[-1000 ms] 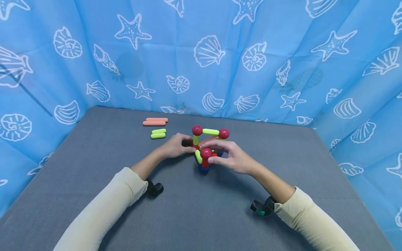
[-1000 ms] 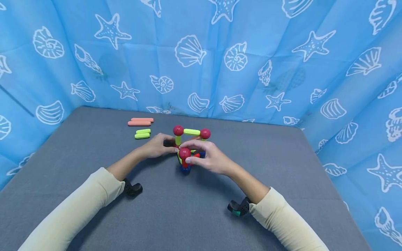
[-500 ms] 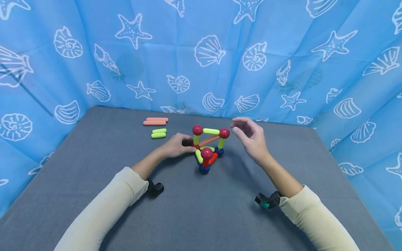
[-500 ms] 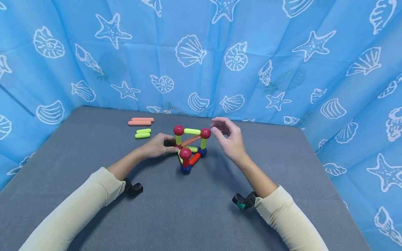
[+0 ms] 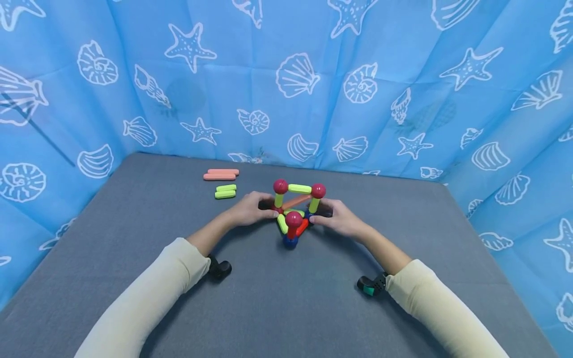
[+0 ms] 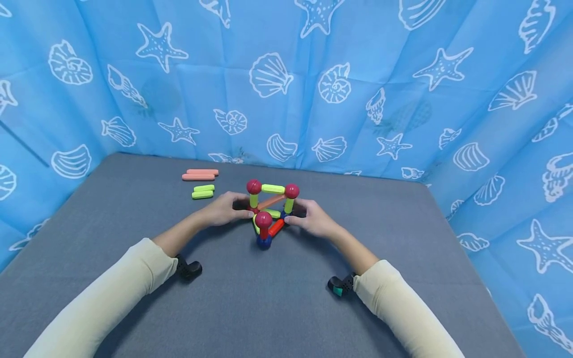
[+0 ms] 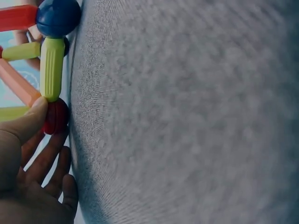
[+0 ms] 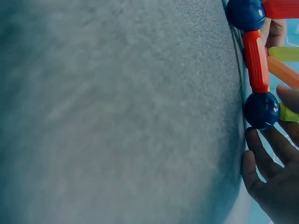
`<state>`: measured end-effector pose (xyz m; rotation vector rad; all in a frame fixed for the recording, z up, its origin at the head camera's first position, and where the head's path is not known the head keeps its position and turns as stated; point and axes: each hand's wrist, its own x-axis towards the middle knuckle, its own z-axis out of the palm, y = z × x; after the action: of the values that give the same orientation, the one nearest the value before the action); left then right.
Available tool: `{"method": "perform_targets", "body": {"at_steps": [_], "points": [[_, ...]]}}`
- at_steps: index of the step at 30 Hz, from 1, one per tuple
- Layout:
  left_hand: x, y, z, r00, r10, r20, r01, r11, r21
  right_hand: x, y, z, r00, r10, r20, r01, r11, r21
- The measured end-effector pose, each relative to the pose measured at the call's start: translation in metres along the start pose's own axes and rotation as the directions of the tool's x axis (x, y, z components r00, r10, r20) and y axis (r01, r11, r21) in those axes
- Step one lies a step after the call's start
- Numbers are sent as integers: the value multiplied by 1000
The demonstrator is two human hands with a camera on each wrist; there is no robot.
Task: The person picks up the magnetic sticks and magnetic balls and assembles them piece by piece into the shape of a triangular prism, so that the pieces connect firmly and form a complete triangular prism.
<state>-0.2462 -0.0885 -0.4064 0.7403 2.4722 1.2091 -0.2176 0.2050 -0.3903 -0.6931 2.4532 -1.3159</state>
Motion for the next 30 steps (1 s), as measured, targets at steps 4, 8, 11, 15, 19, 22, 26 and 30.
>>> {"method": "perform_targets", "body": {"at_steps": [4,8,11,15,19,22,26,30], "points": [[-1,0,-2,999,4,37,-4,1000,-3,3,4,3,1000,-11,-6,10,998,-57],[-8,-4,-16,1000,15,27,-13,997,-72,4,6,4,1000,-16,8,17,997,-72],[-15,-13,-33,993,23,-112,-37,991,-127,3,6,4,1000,-22,18,24,997,-72],[-23,-35,-61,915,-5,-402,-34,995,-91,3,5,4,1000,-15,21,17,998,-65],[-33,-58,-87,825,-104,-555,96,994,-43,4,3,6,1000,-10,21,12,998,-57],[-40,-70,-100,815,-207,-541,227,973,-30,4,1,5,1000,-8,24,9,999,-52],[-44,-77,-106,835,-259,-486,307,952,19,3,2,4,1000,-10,26,11,998,-58],[-41,-79,-103,839,-238,-490,305,950,61,4,4,4,1000,-13,19,15,998,-67]]}}
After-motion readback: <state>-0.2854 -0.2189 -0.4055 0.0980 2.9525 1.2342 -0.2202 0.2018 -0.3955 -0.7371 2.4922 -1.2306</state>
